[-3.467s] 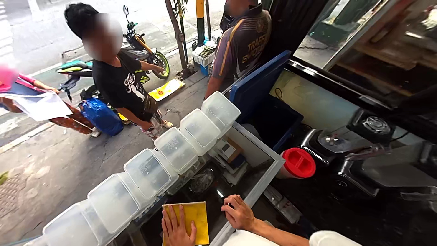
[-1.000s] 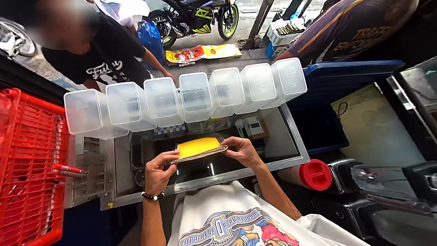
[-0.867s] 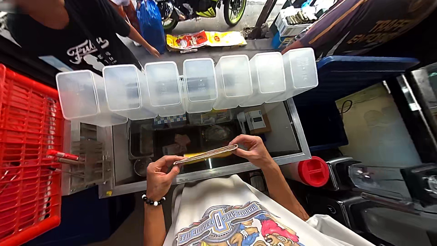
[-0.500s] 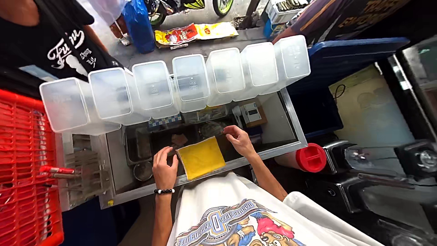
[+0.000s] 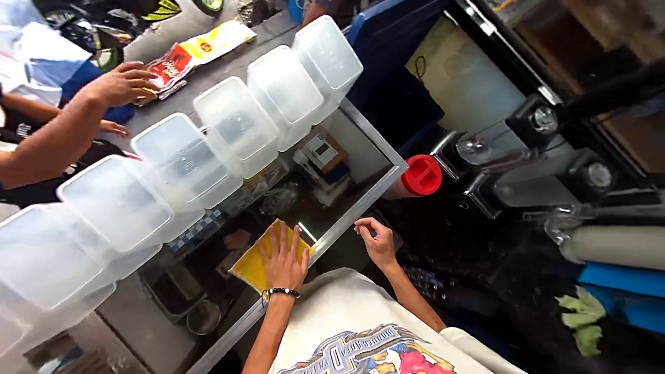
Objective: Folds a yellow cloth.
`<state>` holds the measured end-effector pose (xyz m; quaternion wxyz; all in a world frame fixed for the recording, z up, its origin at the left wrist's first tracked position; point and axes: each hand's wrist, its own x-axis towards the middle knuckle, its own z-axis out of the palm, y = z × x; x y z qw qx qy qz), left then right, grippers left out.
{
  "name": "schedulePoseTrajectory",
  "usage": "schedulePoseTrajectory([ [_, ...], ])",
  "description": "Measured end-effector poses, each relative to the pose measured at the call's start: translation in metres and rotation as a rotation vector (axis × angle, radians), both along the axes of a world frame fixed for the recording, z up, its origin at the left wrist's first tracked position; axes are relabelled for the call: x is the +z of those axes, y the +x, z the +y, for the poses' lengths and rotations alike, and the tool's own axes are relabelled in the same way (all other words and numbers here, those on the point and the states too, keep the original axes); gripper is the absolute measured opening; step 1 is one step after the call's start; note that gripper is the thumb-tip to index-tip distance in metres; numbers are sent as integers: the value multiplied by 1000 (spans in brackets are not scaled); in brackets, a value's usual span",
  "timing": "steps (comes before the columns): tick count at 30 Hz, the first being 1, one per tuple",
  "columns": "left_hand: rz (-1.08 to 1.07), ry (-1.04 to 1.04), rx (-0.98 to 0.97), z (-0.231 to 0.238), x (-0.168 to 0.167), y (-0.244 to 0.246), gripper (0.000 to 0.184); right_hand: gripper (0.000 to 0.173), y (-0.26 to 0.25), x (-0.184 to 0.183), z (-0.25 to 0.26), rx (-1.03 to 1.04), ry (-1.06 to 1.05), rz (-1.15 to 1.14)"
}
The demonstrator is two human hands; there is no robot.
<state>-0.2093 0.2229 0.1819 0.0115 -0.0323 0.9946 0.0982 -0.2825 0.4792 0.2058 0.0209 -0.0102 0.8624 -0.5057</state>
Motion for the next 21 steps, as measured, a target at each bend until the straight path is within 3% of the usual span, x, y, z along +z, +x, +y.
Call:
schedulePoseTrajectory([
  [5,23,10,-54,-6,5,-3,70,21,18,-35,51,-300,-129,-217],
  [9,47,-12,-93,-4,3,-8,81,25,-24,-71,128,-601,-279,-408],
  [12,19,39,-64,-6,12,-11,83,44,-79,-88,187,-963,-547,-518],
  [14,-10,140,6,-12,30,-25,73,64,-118,-93,224,-1126,-723,-595],
  [17,-180,291,101,-29,63,-63,55,78,-162,-104,266,-1071,-721,-693],
  [21,-430,210,161,-38,89,-98,41,67,-191,-114,285,-814,-568,-788],
])
